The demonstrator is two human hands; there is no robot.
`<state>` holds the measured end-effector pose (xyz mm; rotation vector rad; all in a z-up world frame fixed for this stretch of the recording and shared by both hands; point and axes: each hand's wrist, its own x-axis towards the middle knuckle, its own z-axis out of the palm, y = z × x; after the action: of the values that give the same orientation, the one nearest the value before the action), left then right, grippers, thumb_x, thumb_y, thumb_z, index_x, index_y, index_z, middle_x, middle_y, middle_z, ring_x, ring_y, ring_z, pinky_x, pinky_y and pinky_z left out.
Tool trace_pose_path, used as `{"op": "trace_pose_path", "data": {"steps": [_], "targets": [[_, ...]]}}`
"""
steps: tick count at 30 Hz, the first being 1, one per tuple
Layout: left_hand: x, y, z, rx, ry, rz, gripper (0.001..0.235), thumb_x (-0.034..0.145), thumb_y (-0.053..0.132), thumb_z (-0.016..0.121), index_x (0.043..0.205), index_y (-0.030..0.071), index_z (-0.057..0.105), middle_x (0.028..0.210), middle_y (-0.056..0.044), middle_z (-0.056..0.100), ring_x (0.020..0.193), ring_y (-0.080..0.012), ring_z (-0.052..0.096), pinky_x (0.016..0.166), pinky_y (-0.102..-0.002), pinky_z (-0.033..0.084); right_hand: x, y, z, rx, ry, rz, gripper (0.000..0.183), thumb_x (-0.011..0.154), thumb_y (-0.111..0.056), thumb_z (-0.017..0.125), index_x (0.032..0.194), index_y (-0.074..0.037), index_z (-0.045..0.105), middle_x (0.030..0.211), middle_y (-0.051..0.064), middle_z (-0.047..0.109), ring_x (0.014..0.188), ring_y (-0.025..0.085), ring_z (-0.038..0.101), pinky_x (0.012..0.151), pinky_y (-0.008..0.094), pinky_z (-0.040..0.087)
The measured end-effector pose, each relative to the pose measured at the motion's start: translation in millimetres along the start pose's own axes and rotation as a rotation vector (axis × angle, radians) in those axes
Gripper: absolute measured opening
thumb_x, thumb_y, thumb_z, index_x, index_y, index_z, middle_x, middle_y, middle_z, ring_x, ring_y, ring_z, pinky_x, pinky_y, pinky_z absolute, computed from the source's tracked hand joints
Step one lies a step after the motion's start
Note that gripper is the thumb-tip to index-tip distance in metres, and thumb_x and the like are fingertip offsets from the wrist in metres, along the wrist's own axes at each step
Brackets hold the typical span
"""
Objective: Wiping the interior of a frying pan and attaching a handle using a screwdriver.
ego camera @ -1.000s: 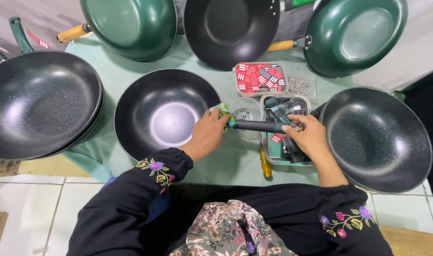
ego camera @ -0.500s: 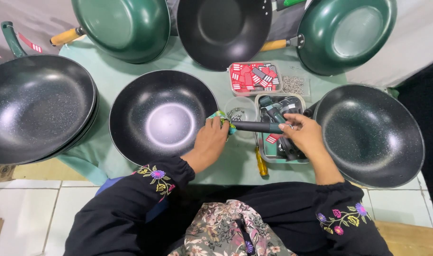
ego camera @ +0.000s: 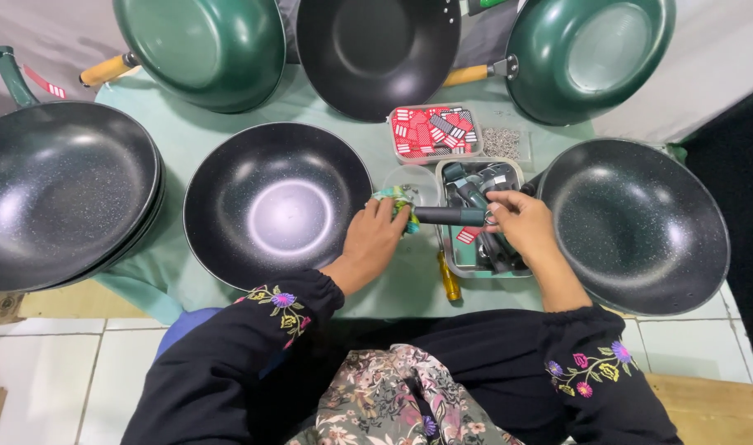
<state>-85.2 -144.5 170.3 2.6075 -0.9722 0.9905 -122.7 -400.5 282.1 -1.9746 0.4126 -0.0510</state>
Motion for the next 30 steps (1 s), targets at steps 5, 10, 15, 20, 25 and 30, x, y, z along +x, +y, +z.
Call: {"op": "trace_pose_path", "data": {"steps": [5,10,15,20,25,30], "targets": [[12,27,19,-0.096,0.109,0.049,0.025,0.085,0.009,0.073,0.111,0.012,0.072,0.094,-0.014,0.054,0.082,-0.0327,0.059,0.059,-0.038,0.05,6,12,2,0.016,0.007,-0.029,0.025,0.096,0.0,0.06,0.117,0.002,0.073,0.103,0.031,0.067,0.082,0.038,0.074,0.066,0.04,0.066],[43,68,15,-0.125,0.221,0.05,0.02,0.088,0.007,0.071,0.108,0.012,0.072,0.097,-0.016,0.056,0.083,-0.0341,0.06,0.059,-0.038,0.049,9,15,3,0.015,0.01,-0.026,0.026,0.096,0.0,0.058,0.117,0.0,0.073,0.103,0.03,0.069,0.081,0.036,0.074,0.066,0.039,0.066],[63,102,19,-0.133,0.216,0.049,0.016,0.09,0.01,0.073,0.105,0.015,0.075,0.099,-0.011,0.055,0.089,-0.0283,0.057,0.063,-0.035,0.049,19,30,1,-0.179,0.069,-0.036,0.023,0.097,-0.012,0.062,0.111,-0.016,0.079,0.096,0.013,0.074,0.071,0.022,0.074,0.06,0.033,0.063],[66,104,25,-0.099,0.281,0.083,0.018,0.09,0.006,0.073,0.106,0.015,0.073,0.098,-0.013,0.053,0.086,-0.03,0.057,0.06,-0.036,0.048,32,48,1,-0.222,0.099,-0.056,0.023,0.097,-0.012,0.062,0.114,-0.015,0.078,0.095,0.016,0.073,0.075,0.025,0.073,0.062,0.035,0.061],[57,82,15,-0.152,0.16,0.075,0.019,0.093,0.011,0.071,0.111,0.018,0.075,0.102,-0.009,0.055,0.091,-0.0278,0.06,0.063,-0.036,0.049,21,33,4,-0.099,0.072,-0.037,0.022,0.095,-0.01,0.063,0.111,-0.013,0.078,0.094,0.016,0.073,0.072,0.025,0.074,0.062,0.033,0.063],[38,44,18,-0.132,0.094,-0.012,0.025,0.088,0.014,0.074,0.112,0.013,0.073,0.101,-0.014,0.062,0.091,-0.0319,0.065,0.066,-0.041,0.056,12,21,2,0.073,0.001,-0.04,0.026,0.096,-0.003,0.059,0.118,0.004,0.071,0.106,0.031,0.069,0.076,0.037,0.074,0.066,0.041,0.065]]}}
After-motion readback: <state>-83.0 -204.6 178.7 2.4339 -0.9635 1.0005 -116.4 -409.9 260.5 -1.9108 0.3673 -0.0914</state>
